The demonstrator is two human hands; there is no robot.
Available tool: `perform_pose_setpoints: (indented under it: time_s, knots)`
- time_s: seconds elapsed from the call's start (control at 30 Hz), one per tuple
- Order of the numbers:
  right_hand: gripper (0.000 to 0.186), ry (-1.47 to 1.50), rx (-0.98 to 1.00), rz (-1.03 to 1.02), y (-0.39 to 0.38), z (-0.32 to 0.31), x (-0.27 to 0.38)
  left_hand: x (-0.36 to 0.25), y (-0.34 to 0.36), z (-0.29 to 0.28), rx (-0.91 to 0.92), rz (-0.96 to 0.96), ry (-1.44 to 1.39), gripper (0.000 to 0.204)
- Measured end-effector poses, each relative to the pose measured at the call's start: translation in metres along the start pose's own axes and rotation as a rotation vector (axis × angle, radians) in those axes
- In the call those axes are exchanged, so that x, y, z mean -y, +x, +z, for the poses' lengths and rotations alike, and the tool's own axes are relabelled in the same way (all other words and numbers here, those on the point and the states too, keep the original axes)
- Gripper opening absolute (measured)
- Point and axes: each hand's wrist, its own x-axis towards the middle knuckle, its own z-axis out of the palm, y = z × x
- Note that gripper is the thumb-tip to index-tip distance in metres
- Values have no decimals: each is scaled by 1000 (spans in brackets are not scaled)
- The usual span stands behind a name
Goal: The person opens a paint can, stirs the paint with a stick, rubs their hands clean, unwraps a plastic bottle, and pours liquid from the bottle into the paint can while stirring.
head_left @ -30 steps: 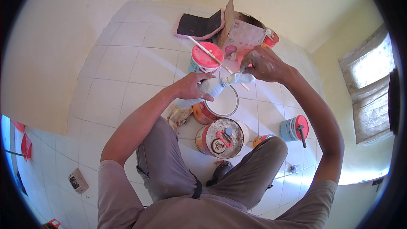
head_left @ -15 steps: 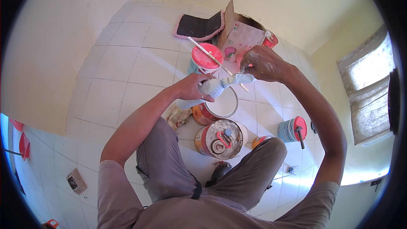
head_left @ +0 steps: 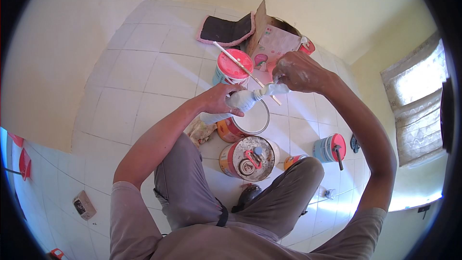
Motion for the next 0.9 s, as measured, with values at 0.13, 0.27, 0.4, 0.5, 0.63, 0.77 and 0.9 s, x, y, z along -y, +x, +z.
perform_pose_setpoints:
  time_s: [0.13, 0.27, 0.4, 0.5, 0.63, 0.77, 0.9]
  knots:
    - [12, 0, 3, 4, 1, 0, -1, 1, 0, 2, -26, 0, -17, 84]
    - [14, -6, 39, 23, 4, -2, 2, 3, 0, 1, -42, 16, -18, 84]
    - [14, -9, -20, -15, 3, 1, 0, 0, -1, 0, -13, -4, -6, 88]
    - [12, -43, -45, -51, 4, 0, 1, -1, -1, 0, -27, -11, -17, 85]
    - [12, -67, -30, -93, 9, -8, 8, 2, -1, 1, -32, -7, -21, 87]
    - [12, -117, 13, -59, 11, -10, 11, 0, 0, -1, 22, -19, -12, 91]
    - [10, -141, -24, -95, 12, -12, 16, 4, 1, 1, 9, -9, -24, 92]
